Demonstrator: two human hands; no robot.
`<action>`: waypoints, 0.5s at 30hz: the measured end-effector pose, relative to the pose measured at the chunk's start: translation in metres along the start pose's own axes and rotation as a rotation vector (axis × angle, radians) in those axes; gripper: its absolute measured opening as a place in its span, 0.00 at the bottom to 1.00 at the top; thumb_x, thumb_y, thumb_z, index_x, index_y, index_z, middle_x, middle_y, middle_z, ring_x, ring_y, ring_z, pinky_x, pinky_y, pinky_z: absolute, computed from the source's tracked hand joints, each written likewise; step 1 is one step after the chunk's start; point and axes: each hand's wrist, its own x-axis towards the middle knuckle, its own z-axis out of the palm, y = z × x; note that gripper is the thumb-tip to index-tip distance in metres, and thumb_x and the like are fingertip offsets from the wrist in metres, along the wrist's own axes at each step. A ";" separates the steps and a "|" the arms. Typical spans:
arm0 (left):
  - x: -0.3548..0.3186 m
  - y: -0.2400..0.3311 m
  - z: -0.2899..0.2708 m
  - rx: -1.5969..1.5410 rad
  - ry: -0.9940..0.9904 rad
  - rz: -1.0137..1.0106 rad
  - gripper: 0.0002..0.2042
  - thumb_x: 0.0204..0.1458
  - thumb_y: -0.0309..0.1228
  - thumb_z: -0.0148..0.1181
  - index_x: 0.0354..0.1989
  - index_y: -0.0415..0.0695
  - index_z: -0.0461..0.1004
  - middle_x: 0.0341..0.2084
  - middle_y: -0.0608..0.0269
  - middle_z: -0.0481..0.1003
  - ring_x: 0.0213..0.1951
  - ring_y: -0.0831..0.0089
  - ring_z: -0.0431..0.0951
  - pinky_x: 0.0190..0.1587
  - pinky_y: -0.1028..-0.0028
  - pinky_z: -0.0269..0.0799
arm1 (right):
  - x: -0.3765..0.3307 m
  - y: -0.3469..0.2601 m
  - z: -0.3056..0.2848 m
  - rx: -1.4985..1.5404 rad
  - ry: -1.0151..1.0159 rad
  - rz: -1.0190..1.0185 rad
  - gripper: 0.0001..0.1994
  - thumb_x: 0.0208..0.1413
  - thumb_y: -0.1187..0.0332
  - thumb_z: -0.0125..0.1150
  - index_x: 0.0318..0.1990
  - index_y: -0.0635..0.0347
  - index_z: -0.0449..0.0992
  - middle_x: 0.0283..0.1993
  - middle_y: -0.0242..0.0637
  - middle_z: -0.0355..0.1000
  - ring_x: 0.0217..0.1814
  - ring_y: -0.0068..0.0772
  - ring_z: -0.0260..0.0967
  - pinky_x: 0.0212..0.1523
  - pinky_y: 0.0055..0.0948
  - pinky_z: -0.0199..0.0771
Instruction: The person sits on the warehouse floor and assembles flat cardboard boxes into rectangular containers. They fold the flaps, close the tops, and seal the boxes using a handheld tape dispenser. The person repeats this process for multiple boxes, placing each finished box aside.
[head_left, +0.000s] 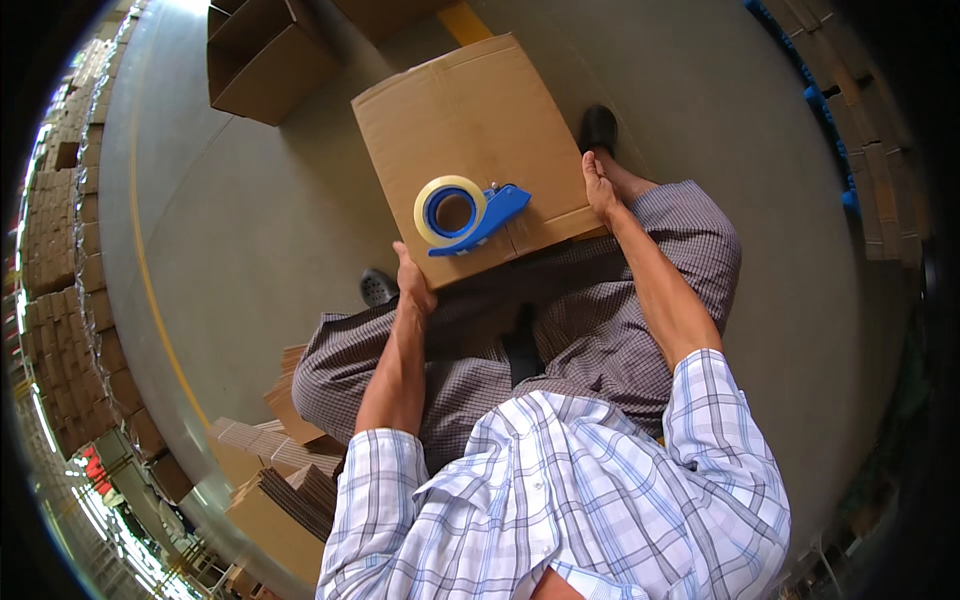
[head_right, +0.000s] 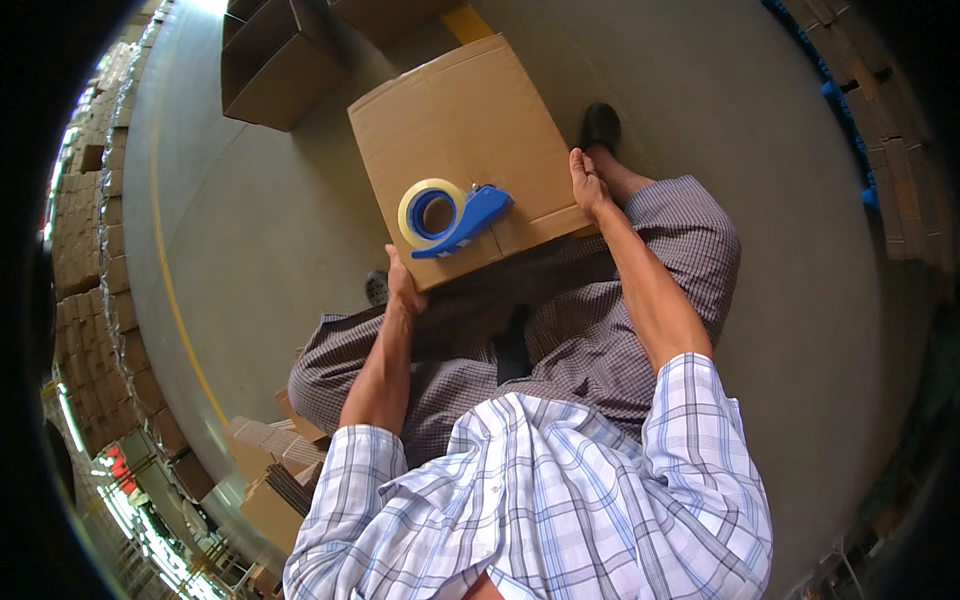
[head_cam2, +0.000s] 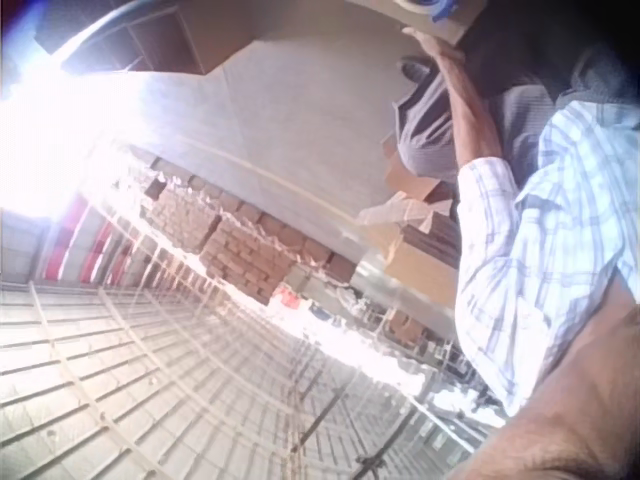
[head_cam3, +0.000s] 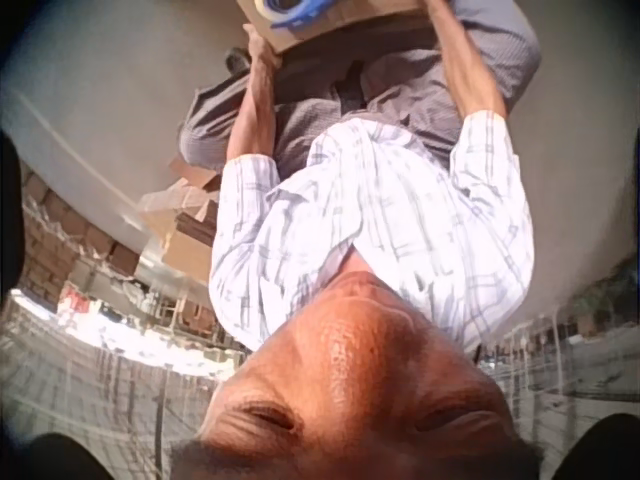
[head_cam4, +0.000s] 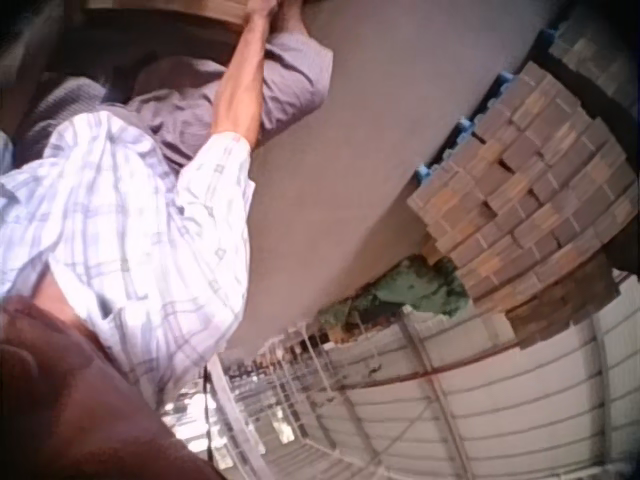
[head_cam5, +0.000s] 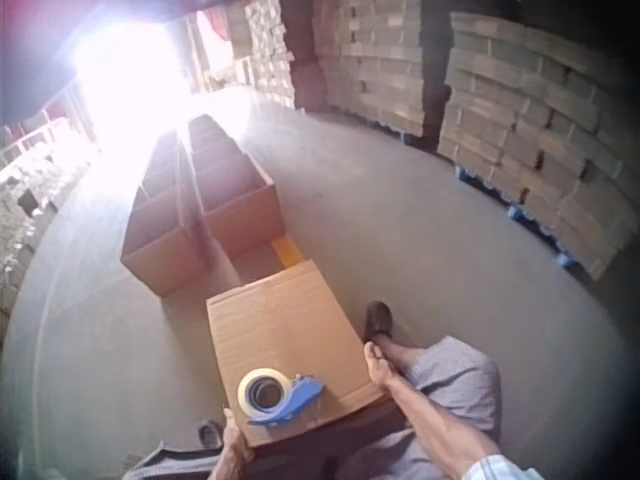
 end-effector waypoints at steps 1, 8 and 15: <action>-0.005 -0.004 -0.006 -0.006 0.047 0.025 0.35 0.64 0.60 0.27 0.62 0.43 0.64 0.54 0.58 0.73 0.54 0.64 0.73 0.59 0.64 0.68 | 0.001 -0.004 0.004 -0.023 -0.009 -0.019 0.46 0.58 0.27 0.27 0.69 0.56 0.56 0.70 0.52 0.57 0.73 0.56 0.51 0.68 0.39 0.55; -0.009 0.003 -0.014 0.444 0.467 0.388 0.30 0.66 0.54 0.35 0.60 0.41 0.66 0.53 0.54 0.73 0.53 0.60 0.73 0.58 0.62 0.66 | -0.016 -0.020 0.024 -0.380 0.232 -0.322 0.31 0.66 0.40 0.36 0.59 0.58 0.67 0.59 0.54 0.69 0.62 0.58 0.64 0.60 0.44 0.65; -0.069 0.059 0.045 1.400 0.259 1.384 0.23 0.54 0.42 0.64 0.54 0.42 0.71 0.45 0.54 0.76 0.49 0.59 0.74 0.54 0.63 0.66 | -0.068 -0.001 0.043 -0.043 0.318 -0.191 0.32 0.61 0.45 0.50 0.62 0.64 0.63 0.61 0.56 0.65 0.63 0.56 0.62 0.62 0.42 0.63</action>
